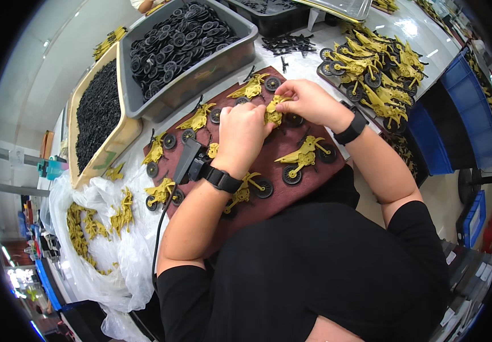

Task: Assembling small plastic toy motorcycle models by adding wheels and other components on an assembly station.

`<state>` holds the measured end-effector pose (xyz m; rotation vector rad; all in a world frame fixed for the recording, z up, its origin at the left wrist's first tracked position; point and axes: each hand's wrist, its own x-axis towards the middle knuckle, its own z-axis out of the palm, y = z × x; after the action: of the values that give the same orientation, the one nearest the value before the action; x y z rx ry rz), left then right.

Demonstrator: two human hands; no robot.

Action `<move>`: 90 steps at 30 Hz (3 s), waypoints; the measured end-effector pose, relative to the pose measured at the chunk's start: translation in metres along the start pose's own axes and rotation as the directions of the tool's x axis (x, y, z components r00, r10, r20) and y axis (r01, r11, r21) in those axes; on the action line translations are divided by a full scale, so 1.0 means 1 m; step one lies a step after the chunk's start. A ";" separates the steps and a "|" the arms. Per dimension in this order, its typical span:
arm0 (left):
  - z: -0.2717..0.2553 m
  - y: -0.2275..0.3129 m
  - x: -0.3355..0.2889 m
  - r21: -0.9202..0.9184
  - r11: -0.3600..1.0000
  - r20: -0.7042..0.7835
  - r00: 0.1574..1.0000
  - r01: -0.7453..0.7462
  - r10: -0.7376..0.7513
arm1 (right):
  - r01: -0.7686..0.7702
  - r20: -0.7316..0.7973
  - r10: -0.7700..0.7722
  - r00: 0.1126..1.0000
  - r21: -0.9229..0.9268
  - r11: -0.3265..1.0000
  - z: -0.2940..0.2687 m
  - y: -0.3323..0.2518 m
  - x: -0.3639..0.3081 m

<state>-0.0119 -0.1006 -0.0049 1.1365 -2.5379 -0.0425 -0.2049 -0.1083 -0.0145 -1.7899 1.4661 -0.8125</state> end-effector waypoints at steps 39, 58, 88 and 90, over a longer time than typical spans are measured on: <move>-0.067 0.018 -0.030 -0.505 0.863 0.003 1.000 -0.023 0.028 | 0.282 0.038 -0.361 0.932 0.551 0.786 -0.004 -0.033 -0.055; -0.083 0.047 -0.063 -0.362 0.920 -0.368 0.930 -0.150 0.007 | 0.427 -0.154 -0.472 0.868 0.716 0.552 0.030 -0.040 -0.075; -0.064 0.013 -0.077 -0.138 0.984 -0.540 0.841 -0.117 0.025 | 0.062 0.031 -0.108 0.994 0.646 0.761 0.008 -0.079 -0.077; -0.063 0.021 -0.078 -0.682 0.727 -0.428 0.850 -0.080 -0.308 | 0.141 -0.027 -0.160 0.987 0.624 0.768 0.009 -0.081 -0.075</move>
<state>0.0420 -0.0224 0.0329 0.8399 -1.7093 -0.5795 -0.1647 -0.0222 0.0425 -1.3943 0.8754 -1.1873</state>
